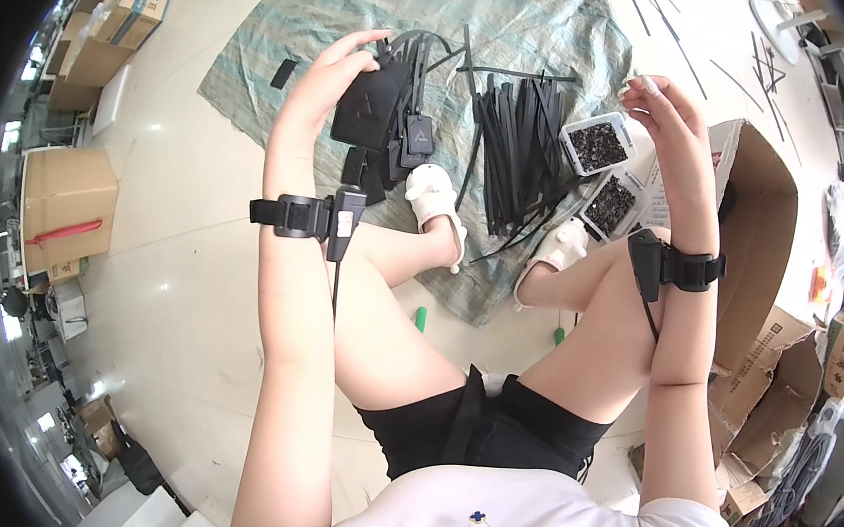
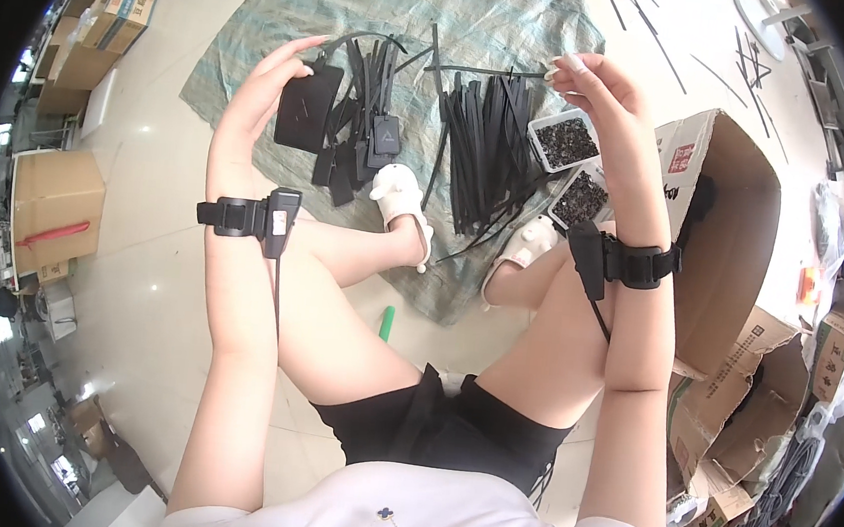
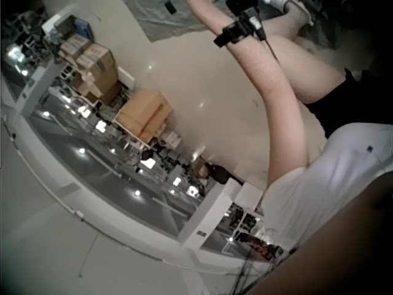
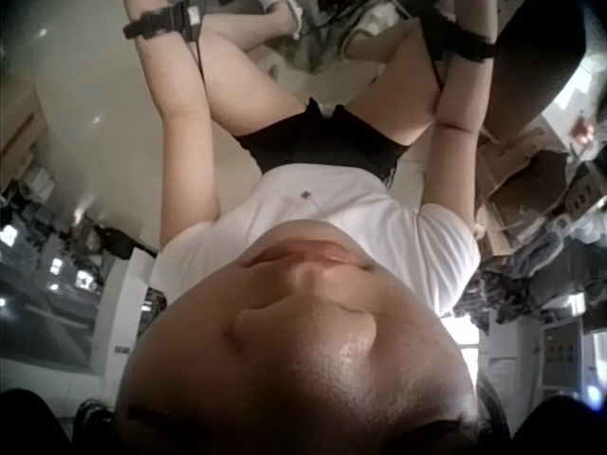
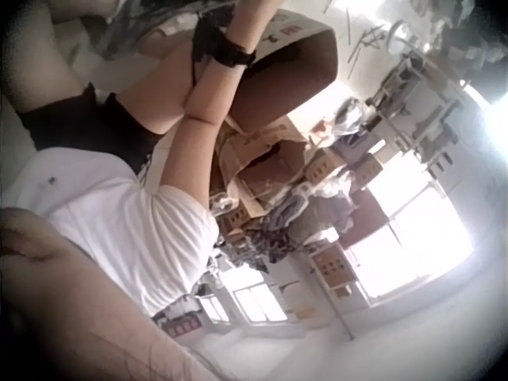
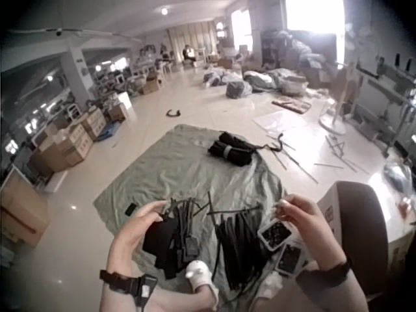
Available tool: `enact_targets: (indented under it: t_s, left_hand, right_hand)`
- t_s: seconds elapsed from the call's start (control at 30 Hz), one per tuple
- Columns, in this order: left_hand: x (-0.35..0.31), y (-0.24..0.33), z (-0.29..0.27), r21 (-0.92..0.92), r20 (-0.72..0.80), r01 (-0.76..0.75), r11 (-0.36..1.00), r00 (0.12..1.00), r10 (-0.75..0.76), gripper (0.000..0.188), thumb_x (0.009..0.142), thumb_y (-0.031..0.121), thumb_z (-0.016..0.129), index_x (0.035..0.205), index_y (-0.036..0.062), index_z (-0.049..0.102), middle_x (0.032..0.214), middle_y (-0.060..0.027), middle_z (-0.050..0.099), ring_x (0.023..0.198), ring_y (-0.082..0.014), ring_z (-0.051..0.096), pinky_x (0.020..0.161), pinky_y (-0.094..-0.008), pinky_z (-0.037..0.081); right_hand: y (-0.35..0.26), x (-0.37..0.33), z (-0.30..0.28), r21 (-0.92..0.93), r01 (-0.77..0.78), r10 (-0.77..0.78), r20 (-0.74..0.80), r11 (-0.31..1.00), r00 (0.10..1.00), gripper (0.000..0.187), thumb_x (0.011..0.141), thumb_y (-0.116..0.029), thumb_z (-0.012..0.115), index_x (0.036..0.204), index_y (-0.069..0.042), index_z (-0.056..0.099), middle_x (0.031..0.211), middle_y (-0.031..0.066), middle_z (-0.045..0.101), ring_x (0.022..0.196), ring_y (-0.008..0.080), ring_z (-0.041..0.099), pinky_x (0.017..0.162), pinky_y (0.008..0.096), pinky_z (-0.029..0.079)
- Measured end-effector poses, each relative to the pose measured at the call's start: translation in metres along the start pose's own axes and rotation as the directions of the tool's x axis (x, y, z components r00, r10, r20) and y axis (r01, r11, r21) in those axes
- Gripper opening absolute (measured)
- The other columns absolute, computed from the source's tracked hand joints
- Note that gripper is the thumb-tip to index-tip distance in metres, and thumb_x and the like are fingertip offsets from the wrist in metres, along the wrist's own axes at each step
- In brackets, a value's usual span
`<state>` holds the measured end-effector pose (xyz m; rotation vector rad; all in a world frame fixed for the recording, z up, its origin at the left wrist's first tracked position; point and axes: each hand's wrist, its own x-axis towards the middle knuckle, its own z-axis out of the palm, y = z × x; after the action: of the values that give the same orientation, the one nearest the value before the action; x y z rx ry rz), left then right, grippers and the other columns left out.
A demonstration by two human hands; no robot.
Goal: Assembling black plastic strap components by inserting fasteners and connecting pieces while sitting on the floor.
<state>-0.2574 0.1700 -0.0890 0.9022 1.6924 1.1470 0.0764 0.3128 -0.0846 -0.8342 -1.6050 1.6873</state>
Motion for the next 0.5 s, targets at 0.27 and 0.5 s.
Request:
enact_targets:
  t_s: [0.27,0.5]
  left_hand:
    - [0.016,-0.081,-0.069,0.494,-0.26,0.28,0.823,0.951,-0.168,0.074,0.078,0.027,0.059,0.138,0.0065,0.022,0.128,-0.0281,0.04,0.119,-0.0319,0.042,0.097,-0.0366,0.034]
    - [0.025,-0.068,-0.011,0.734,-0.198,0.217,0.644,0.975,-0.103,0.055,0.081,0.027,0.058,0.128,0.0062,0.041,0.105,-0.0161,0.059,0.099,-0.0215,0.056,0.086,-0.0317,0.042]
  right_hand:
    - [0.008,0.004,-0.014,-0.073,-0.065,0.07,0.062,0.995,0.996,0.02,0.091,-0.017,0.045,0.098,-0.002,0.058,0.092,0.0019,0.058,0.086,0.0081,0.055,0.084,0.023,0.042]
    - [0.005,0.008,-0.009,-0.131,-0.038,0.047,0.062,0.991,0.997,0.023,0.091,-0.019,0.047,0.096,-0.002,0.06,0.088,0.0023,0.06,0.085,0.0081,0.056,0.083,0.0231,0.043]
